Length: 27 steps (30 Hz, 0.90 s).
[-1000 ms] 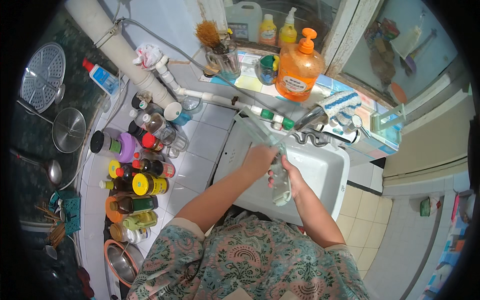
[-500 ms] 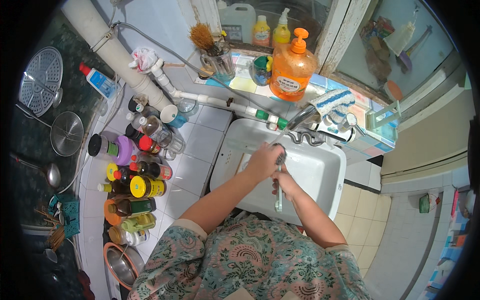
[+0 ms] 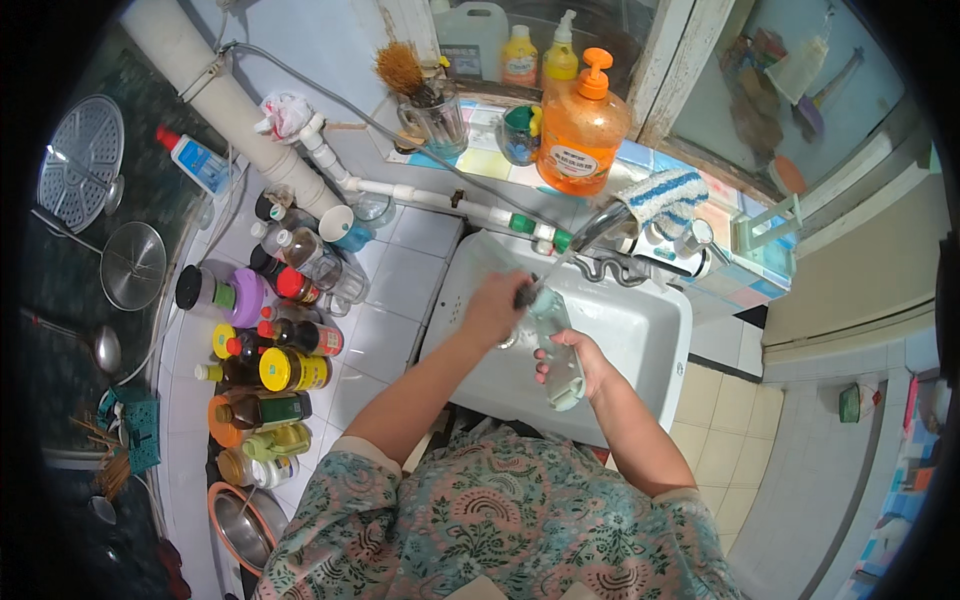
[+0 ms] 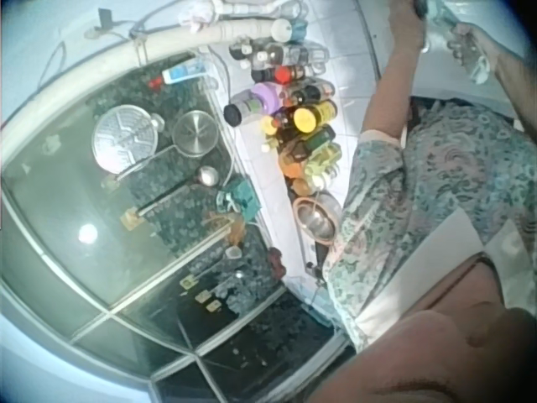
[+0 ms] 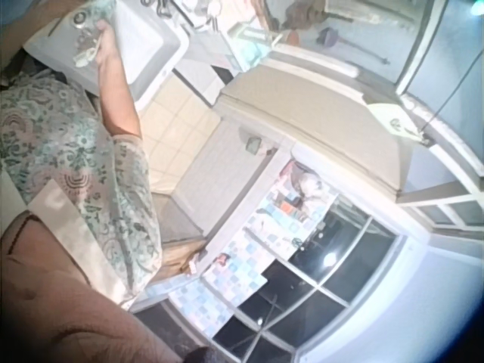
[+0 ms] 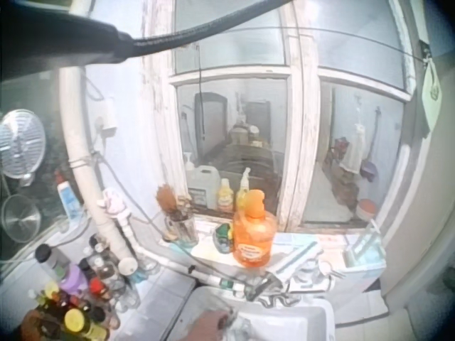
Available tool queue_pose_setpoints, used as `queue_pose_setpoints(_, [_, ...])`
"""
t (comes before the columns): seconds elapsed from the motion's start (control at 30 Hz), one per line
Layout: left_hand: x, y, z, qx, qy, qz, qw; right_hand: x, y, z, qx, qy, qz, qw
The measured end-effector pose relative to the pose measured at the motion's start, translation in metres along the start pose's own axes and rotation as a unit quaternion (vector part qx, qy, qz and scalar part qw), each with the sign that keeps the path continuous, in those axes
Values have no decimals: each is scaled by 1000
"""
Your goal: The person washes a rectangular plastic container and a pair of chopsticks in a kitchen sink. They use a steel wool scrubber to clean the container's interior and exterior, rinsing it repeatedly under running water. The person also scrubs the chopsticks and rinses them before placing the items aside.
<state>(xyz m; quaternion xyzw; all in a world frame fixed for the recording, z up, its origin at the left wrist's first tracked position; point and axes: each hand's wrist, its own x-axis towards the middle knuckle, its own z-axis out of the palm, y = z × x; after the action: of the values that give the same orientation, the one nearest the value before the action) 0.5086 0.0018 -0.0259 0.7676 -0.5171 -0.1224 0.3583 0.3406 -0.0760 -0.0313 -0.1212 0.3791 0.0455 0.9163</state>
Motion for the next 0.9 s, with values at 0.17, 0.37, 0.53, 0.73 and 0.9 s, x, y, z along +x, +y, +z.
queue_pose_setpoints(0.17, [-18, 2, 18, 115, -56, 138, 982, -1, 2, -4, 18, -60, 26, 998])
queue_pose_setpoints(0.37, [-13, 13, 20, 8, -96, -17, 995, -9, 2, 0, 15, -107, 10, 994])
queue_pose_setpoints(0.53, [-18, 9, 20, -136, -149, -104, 974, -3, 3, -16, -4, -147, -9, 989])
queue_pose_setpoints(0.73, [-3, 40, -4, -209, -165, -162, 950, 3, -1, -10, 31, -203, -9, 979])
queue_pose_setpoints(0.9, [-16, 31, -5, -60, -159, -75, 983, 3, 6, -17, 15, -214, 12, 977])
